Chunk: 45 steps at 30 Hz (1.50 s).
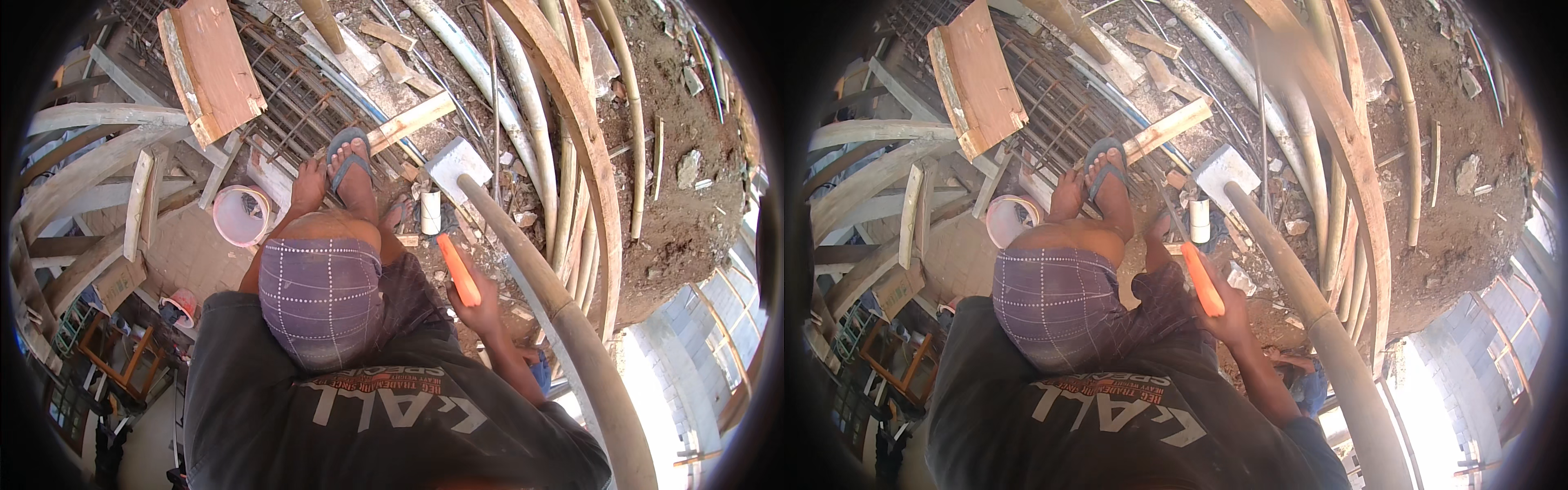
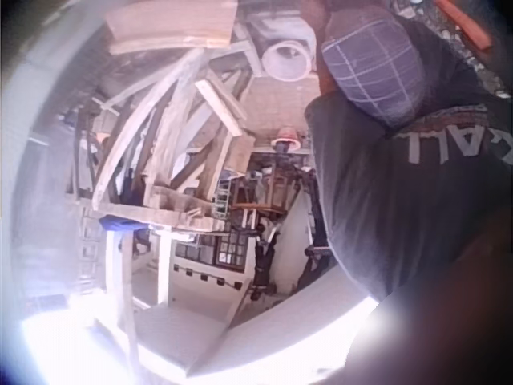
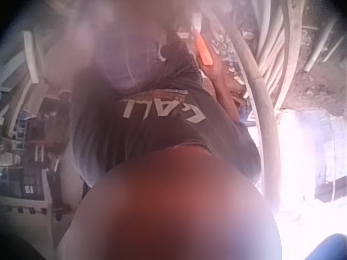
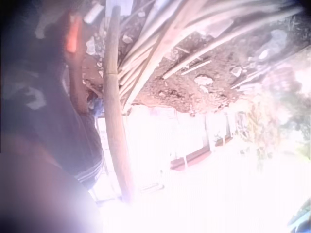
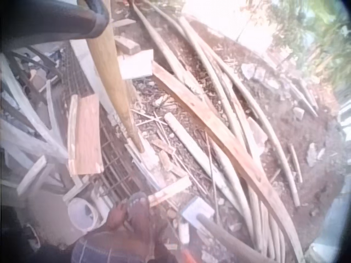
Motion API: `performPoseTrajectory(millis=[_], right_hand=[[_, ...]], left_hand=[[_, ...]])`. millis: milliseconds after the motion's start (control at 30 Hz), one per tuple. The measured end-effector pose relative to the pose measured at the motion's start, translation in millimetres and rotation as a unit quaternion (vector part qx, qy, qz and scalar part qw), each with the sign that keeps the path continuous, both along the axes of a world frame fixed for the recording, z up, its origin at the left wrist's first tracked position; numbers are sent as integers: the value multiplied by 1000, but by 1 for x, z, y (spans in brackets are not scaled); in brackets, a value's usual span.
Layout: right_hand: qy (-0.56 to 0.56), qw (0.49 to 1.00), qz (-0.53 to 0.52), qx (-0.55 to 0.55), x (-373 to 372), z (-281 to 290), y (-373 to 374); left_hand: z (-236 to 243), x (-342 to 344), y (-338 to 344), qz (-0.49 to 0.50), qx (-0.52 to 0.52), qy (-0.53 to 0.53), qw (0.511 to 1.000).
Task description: The person uses a hand saw to cut a wooden plank on a construction site. They position the plank, hold it with their left hand, and saw it with their right hand while standing on a cluttered ground.
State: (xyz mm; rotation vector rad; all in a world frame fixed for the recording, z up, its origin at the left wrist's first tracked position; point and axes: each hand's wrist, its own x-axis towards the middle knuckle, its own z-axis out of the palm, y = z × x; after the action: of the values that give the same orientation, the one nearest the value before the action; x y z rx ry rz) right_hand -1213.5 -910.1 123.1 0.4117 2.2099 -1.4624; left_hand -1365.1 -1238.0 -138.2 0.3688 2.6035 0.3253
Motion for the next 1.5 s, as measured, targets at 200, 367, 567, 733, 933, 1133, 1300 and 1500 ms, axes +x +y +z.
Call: performPoseTrajectory(millis=[200,367,567,733,933,1133,1300,1500], right_hand=[[37,998,-30,32,-61,-28,-19],[73,997,0,26,-166,-150,-58],[5,999,21,49,11,40,9],[-4,999,-30,21,-77,-39,-24],[105,994,1,6,-152,-141,-59],[-18,996,59,63,6,56,7],[15,999,-47,8,-124,-86,-49],[10,1000,-7,-1,-95,-77,-31]], left_hand=[[-4,3,-6,-22,1,-14,1000],[-4,2,-6,-10,-7,-5,1000],[-6,3,-4,-18,-6,-12,1000],[-3,4,-6,-17,9,-26,999],[-5,2,-8,-21,-3,-41,999],[-6,6,-8,-18,22,-28,999],[-2,4,-7,-9,25,-12,1000],[-6,-4,-5,-36,-50,-74,995]])
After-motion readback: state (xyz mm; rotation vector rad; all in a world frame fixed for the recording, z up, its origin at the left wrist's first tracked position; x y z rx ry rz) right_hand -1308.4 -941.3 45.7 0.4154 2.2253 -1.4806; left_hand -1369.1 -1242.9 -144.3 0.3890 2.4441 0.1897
